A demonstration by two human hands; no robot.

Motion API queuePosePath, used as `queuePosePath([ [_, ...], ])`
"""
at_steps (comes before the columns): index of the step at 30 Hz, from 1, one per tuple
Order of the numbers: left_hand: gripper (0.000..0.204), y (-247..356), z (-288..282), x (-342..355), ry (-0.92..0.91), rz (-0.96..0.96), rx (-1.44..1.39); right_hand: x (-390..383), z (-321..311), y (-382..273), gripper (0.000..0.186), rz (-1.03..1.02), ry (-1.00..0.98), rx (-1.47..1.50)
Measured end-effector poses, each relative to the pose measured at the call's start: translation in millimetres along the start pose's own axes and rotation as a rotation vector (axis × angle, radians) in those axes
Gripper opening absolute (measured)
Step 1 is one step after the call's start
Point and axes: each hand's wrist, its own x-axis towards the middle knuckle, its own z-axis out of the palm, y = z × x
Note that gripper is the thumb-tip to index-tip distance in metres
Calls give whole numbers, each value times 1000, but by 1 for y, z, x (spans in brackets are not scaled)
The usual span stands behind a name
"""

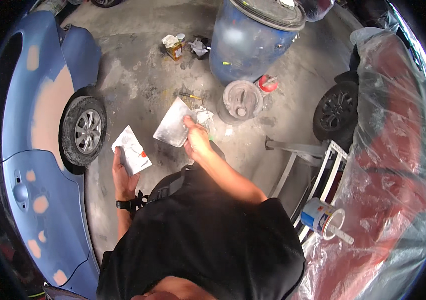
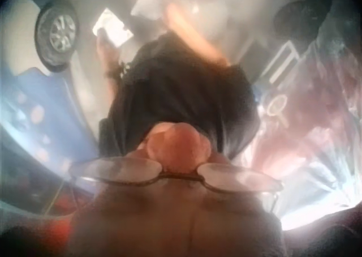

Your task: The person mixes pink putty on a plastic sheet using a spreader and then applies the putty to the damaged section of a car body panel, smoothing the surface with repeated strokes.

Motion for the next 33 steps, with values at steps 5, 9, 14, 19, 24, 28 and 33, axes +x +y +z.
queuePosePath([
  [5,45,23,63,51,134,198,-5,39,62,-71,47,-394,-519,-812],
  [9,45,43,108,96,134,314,411,49,136,-136,65,-1002,-860,-1486],
  [14,58,56,133,117,340,465,826,83,191,-142,70,-1335,-1245,-1861],
  [19,64,53,126,152,478,482,900,102,197,-140,64,-1102,-1500,-1892],
  [24,64,54,82,183,575,535,772,107,209,-119,63,-1080,-1634,-1940],
  [28,57,123,88,165,535,552,349,98,242,-113,70,-1023,-1611,-2009],
  [33,47,185,66,146,316,542,-186,96,285,-85,52,-887,-1351,-1262],
])
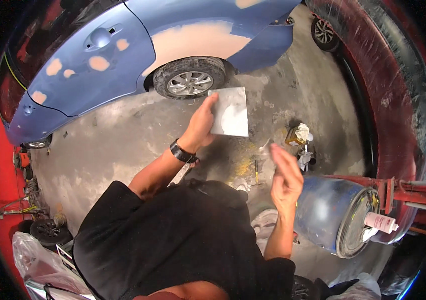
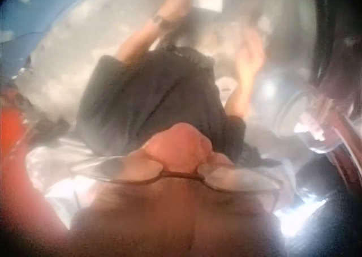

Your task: The person mixes pink putty on a plastic sheet using a spreader and then applies the putty to the damaged section of a car body panel, smoothing the surface with repeated strokes.

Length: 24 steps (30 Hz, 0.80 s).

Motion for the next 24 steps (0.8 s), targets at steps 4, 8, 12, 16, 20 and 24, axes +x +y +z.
queuePosePath([
  [4,43,8,-9,-6,-76,-181,-284,31,56,-11,53,-25,219,-77],
  [8,40,15,-42,-7,-94,18,-169,65,103,2,72,-263,-229,-165],
  [12,41,34,-60,-7,4,69,-109,71,106,60,80,-119,-426,-460],
  [16,44,63,-59,2,95,240,31,91,84,68,80,-79,-542,-595],
  [20,52,62,-69,0,200,194,475,115,104,30,77,-157,-413,-457],
  [24,56,53,-67,6,288,445,584,138,90,1,70,-319,-516,-686],
])
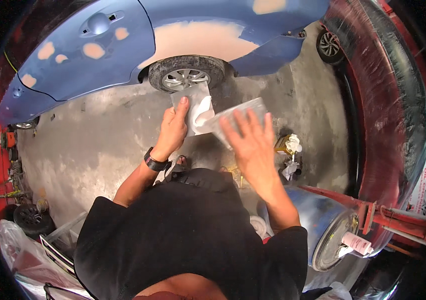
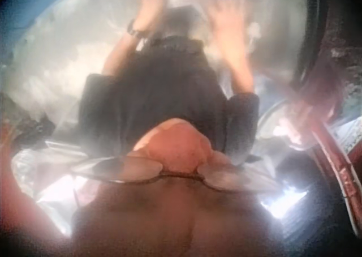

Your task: The person mixes pink putty on a plastic sheet using a spreader and then applies the putty to the damaged section of a car body panel, smoothing the surface with repeated strokes.

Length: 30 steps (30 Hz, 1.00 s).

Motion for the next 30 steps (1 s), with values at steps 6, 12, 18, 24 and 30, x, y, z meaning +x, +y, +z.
queuePosePath([
  [6,59,-3,6,-1,-93,0,221,-2,8,16,61,-213,41,-211],
  [12,59,0,5,2,-159,7,203,2,21,14,63,-135,8,-16],
  [18,47,-10,6,7,-128,-252,-273,5,20,9,69,34,130,595],
  [24,52,14,-7,4,-85,-241,-167,-27,56,42,79,123,-69,160],
  [30,65,7,-3,-1,-255,-19,353,0,45,23,71,-55,5,140],
])
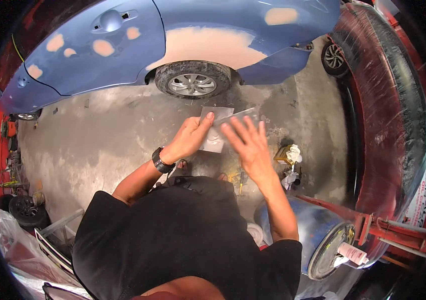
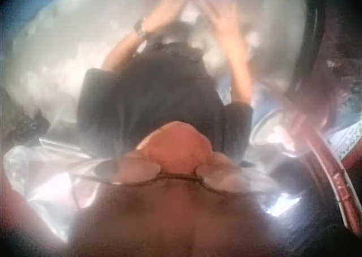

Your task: The person mixes pink putty on a plastic sheet using a spreader and then applies the putty to the damaged section of a car body panel, smoothing the surface with repeated strokes.

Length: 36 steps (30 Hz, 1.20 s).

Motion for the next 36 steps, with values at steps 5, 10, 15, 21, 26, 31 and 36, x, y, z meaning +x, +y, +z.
queuePosePath([
  [5,66,-8,-2,7,113,15,56,-17,11,-21,62,-194,-221,42],
  [10,51,17,-48,17,191,-153,-522,-19,-6,-14,67,-60,-155,390],
  [15,44,16,-17,6,90,-356,-1287,3,-16,-34,70,-165,404,715],
  [21,42,1,-8,-13,27,-180,-1287,19,14,-43,70,-199,206,327],
  [26,41,-26,-40,-15,92,-163,-1132,13,38,2,79,-59,-70,-196],
  [31,44,-42,-64,-10,138,-182,-1104,1,67,28,48,280,162,477],
  [36,47,-78,-30,-1,-111,-403,-899,48,87,8,61,996,673,2092],
])
